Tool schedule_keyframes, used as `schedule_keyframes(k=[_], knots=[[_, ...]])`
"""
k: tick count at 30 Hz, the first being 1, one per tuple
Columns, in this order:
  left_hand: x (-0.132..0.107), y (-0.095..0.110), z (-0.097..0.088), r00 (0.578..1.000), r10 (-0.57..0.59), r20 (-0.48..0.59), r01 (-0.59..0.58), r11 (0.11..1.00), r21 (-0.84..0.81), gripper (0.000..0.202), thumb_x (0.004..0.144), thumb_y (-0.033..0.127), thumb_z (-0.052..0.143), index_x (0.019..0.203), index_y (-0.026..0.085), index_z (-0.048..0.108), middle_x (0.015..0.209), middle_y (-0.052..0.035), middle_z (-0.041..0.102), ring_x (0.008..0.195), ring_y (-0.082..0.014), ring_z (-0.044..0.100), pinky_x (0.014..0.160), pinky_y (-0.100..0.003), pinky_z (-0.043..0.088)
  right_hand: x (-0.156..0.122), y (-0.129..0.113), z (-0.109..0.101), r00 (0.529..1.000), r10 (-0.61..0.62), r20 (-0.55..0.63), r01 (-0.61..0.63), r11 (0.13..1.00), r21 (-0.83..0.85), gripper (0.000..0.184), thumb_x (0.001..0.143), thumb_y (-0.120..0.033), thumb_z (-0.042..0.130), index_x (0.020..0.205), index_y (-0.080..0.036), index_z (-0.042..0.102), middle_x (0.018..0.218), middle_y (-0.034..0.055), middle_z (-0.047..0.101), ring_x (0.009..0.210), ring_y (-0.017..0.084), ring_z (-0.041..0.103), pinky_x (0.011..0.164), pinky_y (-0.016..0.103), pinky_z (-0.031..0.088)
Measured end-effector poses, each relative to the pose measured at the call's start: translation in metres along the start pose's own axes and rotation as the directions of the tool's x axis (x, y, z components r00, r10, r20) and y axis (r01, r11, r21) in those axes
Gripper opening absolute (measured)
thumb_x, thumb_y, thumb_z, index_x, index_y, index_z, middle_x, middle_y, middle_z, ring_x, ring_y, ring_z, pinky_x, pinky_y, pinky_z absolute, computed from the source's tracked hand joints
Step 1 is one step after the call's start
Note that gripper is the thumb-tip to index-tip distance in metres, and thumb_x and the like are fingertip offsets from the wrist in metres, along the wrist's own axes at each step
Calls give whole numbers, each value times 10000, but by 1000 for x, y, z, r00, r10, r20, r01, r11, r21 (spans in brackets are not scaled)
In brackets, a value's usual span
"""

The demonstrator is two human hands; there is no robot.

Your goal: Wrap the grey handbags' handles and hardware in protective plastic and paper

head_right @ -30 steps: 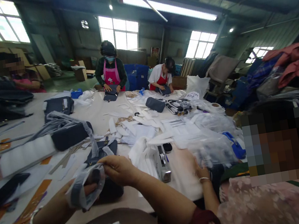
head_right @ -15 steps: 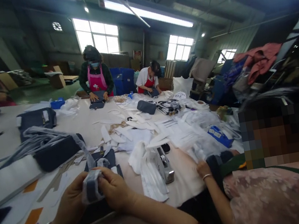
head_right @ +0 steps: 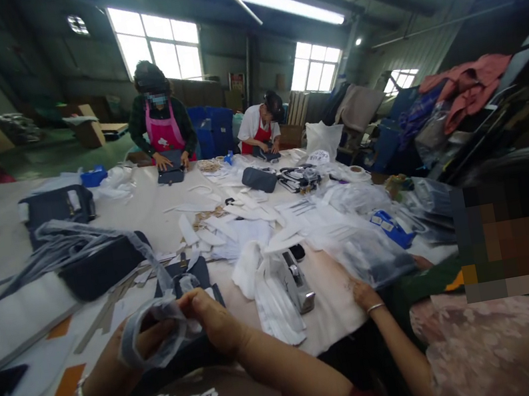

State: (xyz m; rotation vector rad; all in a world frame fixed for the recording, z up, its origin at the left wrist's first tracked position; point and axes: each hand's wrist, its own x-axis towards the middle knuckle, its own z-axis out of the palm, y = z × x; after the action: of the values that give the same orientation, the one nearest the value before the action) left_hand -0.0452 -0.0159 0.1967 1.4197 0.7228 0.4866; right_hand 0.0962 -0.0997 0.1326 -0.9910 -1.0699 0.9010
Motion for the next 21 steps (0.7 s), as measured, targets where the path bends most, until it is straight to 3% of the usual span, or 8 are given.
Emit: schedule_keyframes(k=[4, 6, 9, 13, 15, 18, 21], knots=[[3, -2, 5, 992, -86, 89, 95, 991, -99, 256, 588, 305, 851, 710, 145, 693, 630, -9, 622, 557, -127, 497, 540, -232, 415, 6, 0, 0, 999, 43, -26, -45, 996, -78, 280, 892, -411, 569, 1067, -199, 620, 985, 36, 647, 952, 184, 597, 877, 296, 488], [6, -5, 8, 988, -108, 110, 123, 982, -142, 256, 586, 269, 854, 760, 142, 715, 658, -15, 642, 589, -139, 530, 585, -239, 449, 10, -4, -1, 989, 32, -143, -50, 991, -121, 247, 907, -396, 538, 989, -189, 644, 900, 28, 648, 863, 167, 595, 812, 272, 494], [10, -8, 12, 994, -91, 57, 100, 979, -176, 280, 635, 289, 830, 851, 137, 737, 726, -41, 678, 656, -169, 583, 666, -273, 492, 15, -7, -3, 962, 47, -269, -77, 992, -102, 266, 916, -405, 514, 947, -173, 643, 819, 23, 635, 752, 148, 575, 712, 249, 493], [13, -9, 13, 1000, -26, 15, 28, 990, -139, 291, 636, 318, 830, 850, 143, 741, 752, -51, 688, 708, -205, 614, 686, -294, 509, 18, -5, -5, 981, 94, -171, -111, 989, -96, 250, 900, -393, 545, 919, -179, 674, 840, 25, 657, 799, 162, 598, 741, 250, 494], [11, -8, 11, 998, 60, -11, -60, 998, -25, 263, 635, 322, 828, 821, 158, 741, 743, -41, 682, 721, -212, 616, 683, -287, 507, 17, -6, -5, 983, 135, -121, -147, 985, -92, 236, 889, -389, 564, 899, -189, 689, 811, 17, 658, 784, 166, 600, 719, 249, 495], [6, -5, 8, 969, 234, -80, -211, 951, 226, 201, 653, 323, 812, 771, 179, 739, 749, -32, 676, 703, -199, 596, 652, -261, 482, 14, -11, -5, 985, 166, -37, -168, 983, -79, 243, 888, -402, 574, 859, -199, 705, 751, 7, 638, 712, 159, 584, 671, 248, 493], [2, -3, 7, 935, 299, -188, -236, 925, 297, 212, 664, 342, 798, 798, 190, 734, 772, -29, 682, 706, -195, 592, 659, -260, 471, 13, -16, -4, 990, 140, 1, -140, 989, -49, 297, 908, -450, 545, 884, -203, 708, 722, 8, 613, 664, 149, 564, 647, 248, 490]])
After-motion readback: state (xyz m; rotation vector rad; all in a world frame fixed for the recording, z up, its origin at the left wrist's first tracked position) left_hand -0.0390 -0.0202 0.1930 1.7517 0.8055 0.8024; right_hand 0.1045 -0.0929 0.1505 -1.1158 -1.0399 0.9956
